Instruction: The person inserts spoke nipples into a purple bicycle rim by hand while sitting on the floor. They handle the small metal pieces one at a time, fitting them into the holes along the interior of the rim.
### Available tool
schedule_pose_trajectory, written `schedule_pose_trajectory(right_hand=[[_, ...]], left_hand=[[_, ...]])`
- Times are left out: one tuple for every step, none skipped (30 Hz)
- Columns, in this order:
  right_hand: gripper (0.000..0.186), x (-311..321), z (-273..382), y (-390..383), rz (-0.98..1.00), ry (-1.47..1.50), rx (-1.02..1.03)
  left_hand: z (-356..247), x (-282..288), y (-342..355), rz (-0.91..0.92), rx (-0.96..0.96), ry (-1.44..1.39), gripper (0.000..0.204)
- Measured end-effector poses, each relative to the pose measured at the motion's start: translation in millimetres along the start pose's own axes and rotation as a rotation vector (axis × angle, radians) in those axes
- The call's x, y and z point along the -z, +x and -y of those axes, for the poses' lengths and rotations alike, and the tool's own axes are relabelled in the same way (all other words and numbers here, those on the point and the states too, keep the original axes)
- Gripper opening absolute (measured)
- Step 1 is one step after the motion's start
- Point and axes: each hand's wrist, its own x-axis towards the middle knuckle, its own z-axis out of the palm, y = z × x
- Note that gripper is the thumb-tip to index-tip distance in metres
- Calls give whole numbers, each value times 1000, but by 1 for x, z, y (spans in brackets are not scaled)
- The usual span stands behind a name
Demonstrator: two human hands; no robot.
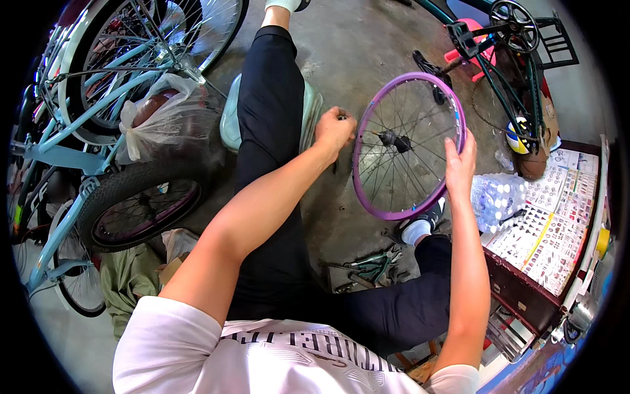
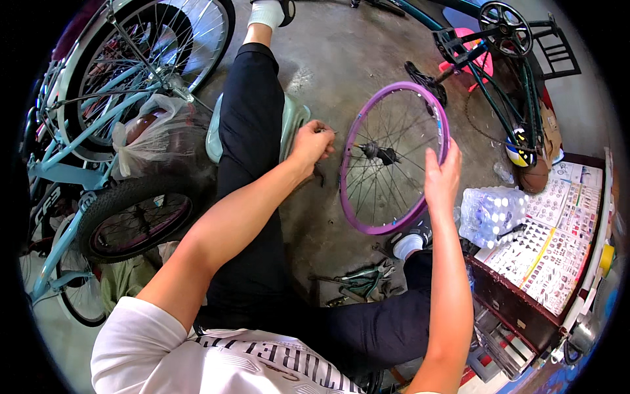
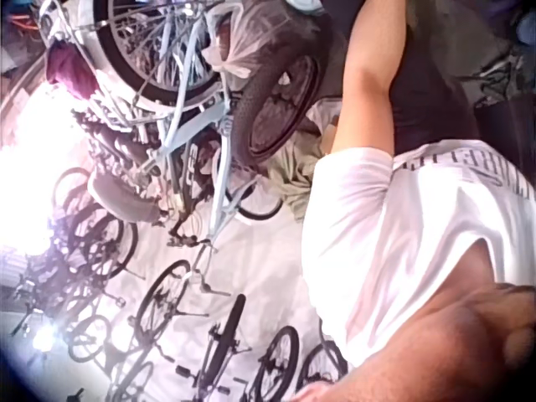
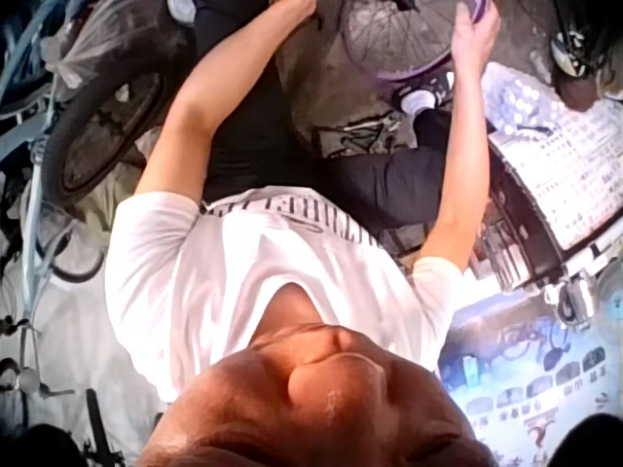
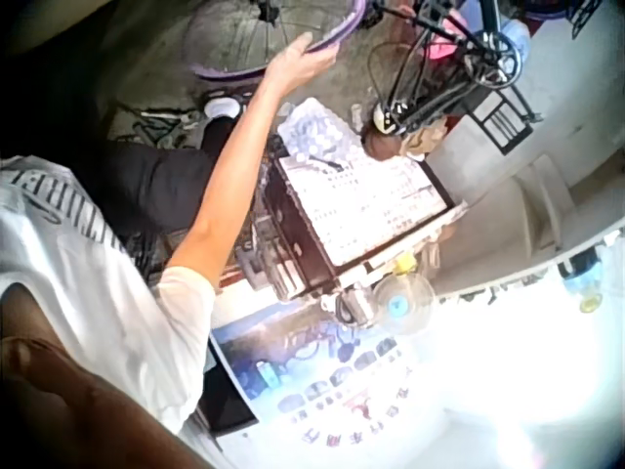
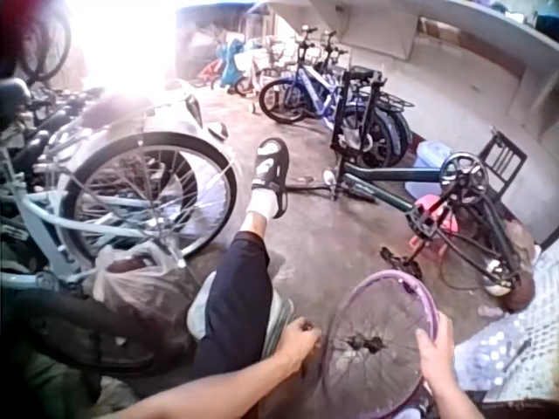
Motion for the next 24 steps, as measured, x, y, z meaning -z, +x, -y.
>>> schedule_pose_trajectory(right_hand=[[55,-1,-11,-2,-31,10,-4],[55,0,-22,0,-22,41,-32],[55,3,-30,2,-48,7,-15],[55,6,-23,6,-28,21,-62],[55,8,-16,11,-10,35,-111],[54,3,-12,19,-8,73,-132],[54,2,-18,21,-18,101,-174],[53,2,-24,24,-29,128,-215],[53,1,-26,26,-38,150,-223],[53,2,-29,27,-38,176,-220],[54,1,-31,28,-37,202,-216],[52,1,-37,29,-64,177,-190],[51,0,-43,29,-91,153,-163],[49,-1,-48,28,-116,128,-136],[49,-2,-51,28,-112,133,-146],[48,0,-54,26,-118,135,-162],[48,2,-58,24,-124,137,-178],[48,1,-56,26,-110,165,-191],[48,2,-55,27,-97,192,-205],[48,2,-54,28,-84,219,-218],[47,3,-47,28,-90,295,-254],[46,3,-38,26,-97,369,-288],[45,2,-28,25,-104,444,-321],[43,-1,-24,23,-126,447,-311]], left_hand=[[7,-2,4,6,11,74,18],[14,-3,9,3,44,94,19],[20,-6,14,37,70,187,21],[29,-8,16,71,100,275,23],[37,-9,17,106,130,364,24],[64,-2,32,131,92,538,26],[69,-4,30,220,75,824,26],[80,-9,28,223,-45,979,26],[98,-8,27,217,-158,1134,26],[111,-7,26,285,-128,1162,28],[122,-5,25,352,-97,1188,29],[126,-8,23,423,-75,1209,31],[131,-10,21,442,-41,1131,32],[136,-11,18,459,-6,1052,33],[138,-12,15,471,29,972,34],[130,-19,8,525,94,921,35],[121,-29,3,579,160,870,36],[115,-33,1,620,225,814,37],[116,-31,3,636,227,808,36],[116,-27,5,654,229,802,35],[116,-26,8,673,226,796,35],[114,-27,10,656,188,843,35],[113,-27,10,638,148,889,34],[112,-26,10,618,110,935,34]])
